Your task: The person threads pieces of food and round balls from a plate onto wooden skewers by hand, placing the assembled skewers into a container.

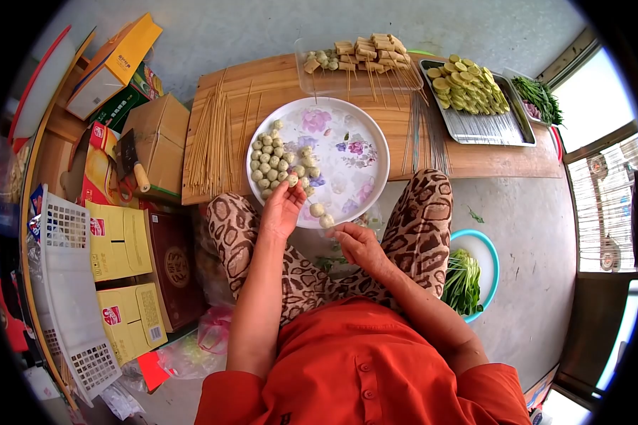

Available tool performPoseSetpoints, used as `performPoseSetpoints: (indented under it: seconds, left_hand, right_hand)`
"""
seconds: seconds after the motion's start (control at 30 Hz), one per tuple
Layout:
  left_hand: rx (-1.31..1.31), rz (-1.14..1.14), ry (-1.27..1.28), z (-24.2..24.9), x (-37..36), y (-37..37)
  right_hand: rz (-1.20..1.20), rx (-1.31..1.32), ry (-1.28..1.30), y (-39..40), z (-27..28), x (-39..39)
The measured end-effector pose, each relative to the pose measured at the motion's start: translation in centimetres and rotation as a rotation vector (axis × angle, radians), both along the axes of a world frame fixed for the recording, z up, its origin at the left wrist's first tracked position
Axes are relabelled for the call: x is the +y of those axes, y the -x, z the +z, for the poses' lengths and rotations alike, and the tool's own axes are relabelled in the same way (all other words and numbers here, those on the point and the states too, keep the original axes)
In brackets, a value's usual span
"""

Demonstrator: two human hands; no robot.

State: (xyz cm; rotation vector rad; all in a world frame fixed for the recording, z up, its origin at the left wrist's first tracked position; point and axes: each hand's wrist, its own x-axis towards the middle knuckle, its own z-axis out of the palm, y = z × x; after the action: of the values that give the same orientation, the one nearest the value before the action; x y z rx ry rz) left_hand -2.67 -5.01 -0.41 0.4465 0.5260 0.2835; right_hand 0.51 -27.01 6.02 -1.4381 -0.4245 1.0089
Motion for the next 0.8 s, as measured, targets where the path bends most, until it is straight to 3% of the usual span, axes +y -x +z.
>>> performPoseSetpoints:
  seconds: [0.8]
  left_hand:
    - [0.024, -0.018, 0.041, 0.1, -0.72, -0.08]
  right_hand:
    - [-0.003, 0.004, 0.019, 0.14, -0.35, 0.15]
